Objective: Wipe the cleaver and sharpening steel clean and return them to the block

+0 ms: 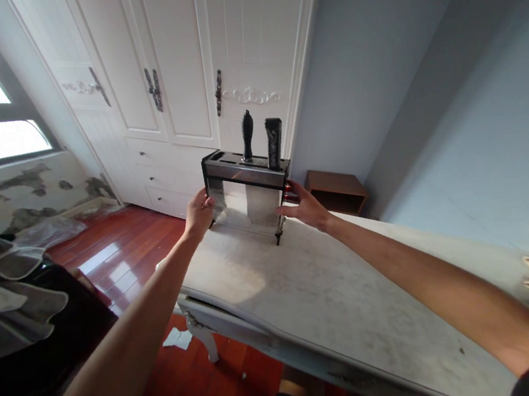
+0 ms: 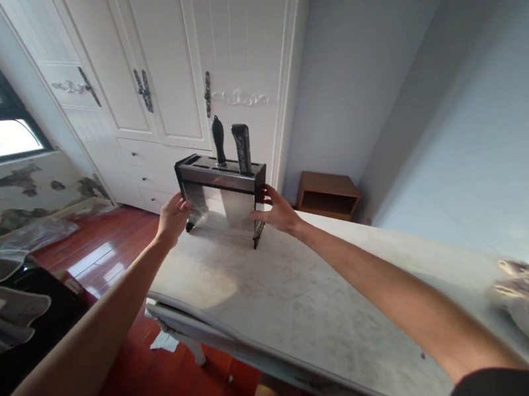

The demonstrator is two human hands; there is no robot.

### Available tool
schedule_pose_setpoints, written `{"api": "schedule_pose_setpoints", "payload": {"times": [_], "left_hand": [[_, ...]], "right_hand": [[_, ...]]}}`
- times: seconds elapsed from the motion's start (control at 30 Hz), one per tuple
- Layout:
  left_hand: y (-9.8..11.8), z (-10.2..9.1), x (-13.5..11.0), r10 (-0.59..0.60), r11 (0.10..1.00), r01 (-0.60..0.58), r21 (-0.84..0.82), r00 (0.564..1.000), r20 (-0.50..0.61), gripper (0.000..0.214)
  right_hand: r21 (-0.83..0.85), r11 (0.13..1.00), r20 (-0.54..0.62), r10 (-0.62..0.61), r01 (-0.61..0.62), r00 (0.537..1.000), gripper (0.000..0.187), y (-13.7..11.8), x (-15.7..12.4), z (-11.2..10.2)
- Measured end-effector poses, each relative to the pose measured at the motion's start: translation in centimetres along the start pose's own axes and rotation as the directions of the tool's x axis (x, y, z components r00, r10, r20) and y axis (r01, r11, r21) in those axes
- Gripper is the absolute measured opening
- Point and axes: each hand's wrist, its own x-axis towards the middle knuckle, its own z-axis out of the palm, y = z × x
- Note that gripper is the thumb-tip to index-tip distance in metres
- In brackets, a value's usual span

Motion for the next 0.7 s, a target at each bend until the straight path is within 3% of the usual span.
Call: {"api": "schedule_pose_setpoints", "payload": {"times": [0.37,0.7], "left_hand": [[0.6,0.0,-0.6,-0.026,0.999,0.025,-0.032,0.999,-0.036,0.011],[1.6,2.7,-1.7,-0.064,0.995,0.063,-0.083,0.998,-0.001,0.009]], "right_hand": [[0.133,0.986,0.0,0.103,-0.102,0.995,0.081,-0.8,0.0,-0.6],[0.084,0.996,-0.015,0.042,-0.041,0.999,0.07,-1.0,-1.6,-3.8]]}}
